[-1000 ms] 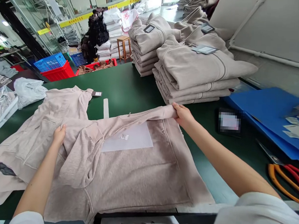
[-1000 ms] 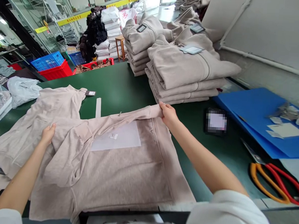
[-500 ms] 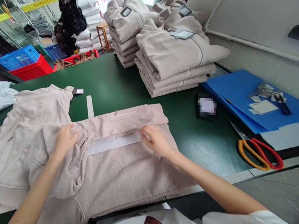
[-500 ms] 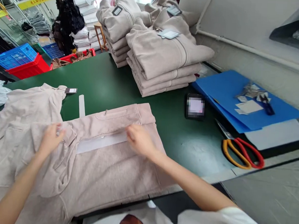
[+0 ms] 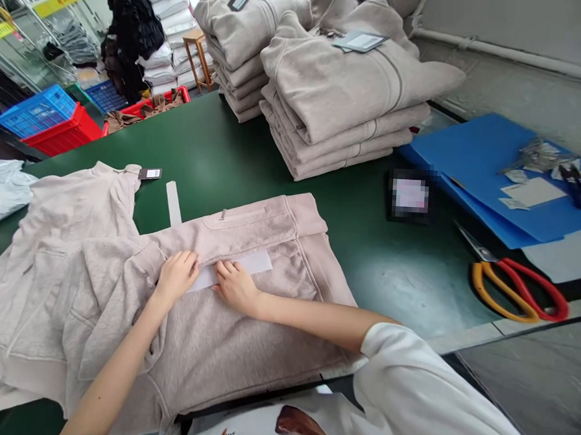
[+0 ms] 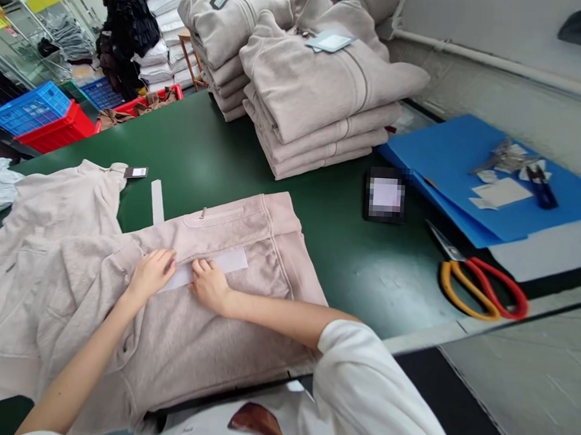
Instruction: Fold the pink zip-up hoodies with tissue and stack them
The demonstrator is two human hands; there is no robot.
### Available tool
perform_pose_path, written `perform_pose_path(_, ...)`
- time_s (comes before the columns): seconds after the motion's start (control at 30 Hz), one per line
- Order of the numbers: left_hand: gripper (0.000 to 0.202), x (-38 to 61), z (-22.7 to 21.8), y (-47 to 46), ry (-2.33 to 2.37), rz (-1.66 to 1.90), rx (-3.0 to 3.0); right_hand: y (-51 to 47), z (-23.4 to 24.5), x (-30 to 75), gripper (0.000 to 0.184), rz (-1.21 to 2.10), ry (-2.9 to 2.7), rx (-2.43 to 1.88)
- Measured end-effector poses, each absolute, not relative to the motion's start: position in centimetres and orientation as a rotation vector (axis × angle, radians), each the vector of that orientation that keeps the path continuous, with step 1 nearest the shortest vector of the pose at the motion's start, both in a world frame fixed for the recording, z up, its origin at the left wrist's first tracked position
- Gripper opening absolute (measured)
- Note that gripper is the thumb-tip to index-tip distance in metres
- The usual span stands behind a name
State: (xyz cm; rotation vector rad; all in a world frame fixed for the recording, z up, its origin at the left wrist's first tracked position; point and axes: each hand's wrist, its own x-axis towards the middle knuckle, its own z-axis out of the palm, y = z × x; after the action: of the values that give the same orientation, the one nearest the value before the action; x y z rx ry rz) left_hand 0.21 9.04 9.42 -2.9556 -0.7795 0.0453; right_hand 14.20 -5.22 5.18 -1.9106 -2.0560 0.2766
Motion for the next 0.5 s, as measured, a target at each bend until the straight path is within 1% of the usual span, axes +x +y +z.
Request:
perform_pose_path(0.1, 0.031, -1.0, 9.7, 10.1, -0.897, 0.029, -2.95, -4.3, 5.3, 14.0, 0.051, 0.303, -2.024, -1.929)
perform_pose_path(0.2, 0.033, -3.1, 10.7, 12.6, -1.152, -0.057, -2.834, -3.1, 5.0, 14.1, 0.056, 0.337, -1.973, -1.958)
perform_pose_path(0.33, 0.036, -7.0, 13.0, 16.8, -1.55, -0.183, -2.593, -1.6, 5.0, 14.2, 0.054, 0.402, -1.912, -1.977)
perform_pose_path(0.4, 0.042, -9.1, 13.9, 18.3, -1.827, -0.215, -2.465, -1.3, 5.3, 14.0, 0.05, 0.443, -1.887, -1.978)
perform_pose_path(0.5, 0.059, -12.3, 14.4, 19.8, -2.207, -0.29, -2.274, -2.4, 6.5, 13.9, 0.048, 0.506, -1.833, -1.931)
